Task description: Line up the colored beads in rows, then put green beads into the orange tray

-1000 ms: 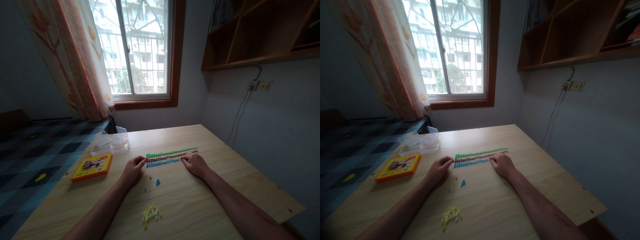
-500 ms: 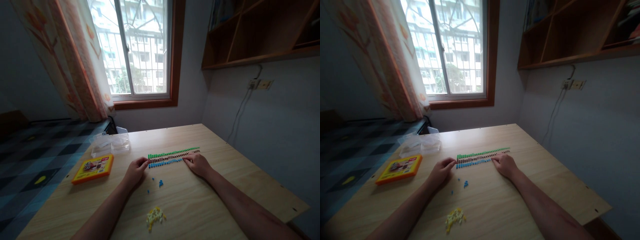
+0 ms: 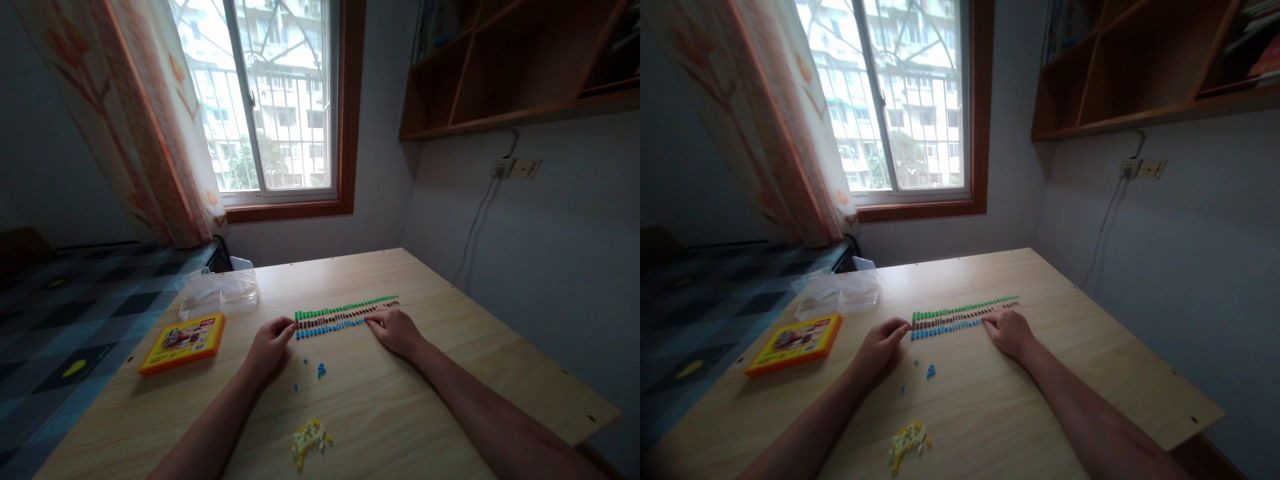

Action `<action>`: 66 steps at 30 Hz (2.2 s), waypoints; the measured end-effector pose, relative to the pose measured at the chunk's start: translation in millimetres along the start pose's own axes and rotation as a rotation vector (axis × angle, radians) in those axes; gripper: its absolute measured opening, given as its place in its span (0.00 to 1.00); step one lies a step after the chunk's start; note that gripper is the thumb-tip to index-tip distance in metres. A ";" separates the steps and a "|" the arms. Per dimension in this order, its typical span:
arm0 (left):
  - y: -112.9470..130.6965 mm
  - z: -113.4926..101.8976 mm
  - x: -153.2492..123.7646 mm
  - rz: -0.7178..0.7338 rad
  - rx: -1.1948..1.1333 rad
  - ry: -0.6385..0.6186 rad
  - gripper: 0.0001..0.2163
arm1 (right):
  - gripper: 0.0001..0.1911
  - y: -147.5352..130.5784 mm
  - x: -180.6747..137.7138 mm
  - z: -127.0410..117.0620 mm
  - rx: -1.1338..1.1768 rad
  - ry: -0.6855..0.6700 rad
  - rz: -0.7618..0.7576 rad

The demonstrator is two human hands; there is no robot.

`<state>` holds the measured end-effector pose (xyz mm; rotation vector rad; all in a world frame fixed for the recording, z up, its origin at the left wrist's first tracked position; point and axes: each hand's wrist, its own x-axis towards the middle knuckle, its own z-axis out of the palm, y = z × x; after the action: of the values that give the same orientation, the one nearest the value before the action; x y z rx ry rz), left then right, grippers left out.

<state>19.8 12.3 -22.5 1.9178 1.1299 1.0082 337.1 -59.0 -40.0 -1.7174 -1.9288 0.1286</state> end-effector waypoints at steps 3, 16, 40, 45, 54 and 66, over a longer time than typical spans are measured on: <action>-0.6 0.3 1.0 -0.007 0.002 -0.007 0.15 | 0.13 0.5 0.2 0.8 0.006 0.008 0.007; 5.0 3.3 -1.4 -0.021 0.054 0.001 0.15 | 0.14 -0.7 -1.8 0.4 0.030 0.035 0.027; 3.8 4.0 -2.7 -0.032 -0.070 0.022 0.14 | 0.14 -80.7 -31.9 20.0 0.095 -0.157 -0.510; 7.0 1.9 -4.2 -0.033 -0.069 0.033 0.14 | 0.11 -69.9 -28.3 16.1 0.063 -0.141 -0.467; 8.5 1.4 -7.5 -0.066 -0.099 0.064 0.14 | 0.12 -39.4 -21.9 -16.9 0.035 -0.215 -0.386; 8.2 -3.0 -5.4 -0.018 -0.082 0.061 0.15 | 0.09 1.8 -7.4 -39.9 -0.008 -0.192 -0.193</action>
<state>18.5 4.8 -15.7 1.8202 1.1202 1.0931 357.1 -77.0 -9.5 -1.5611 -2.2259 0.2209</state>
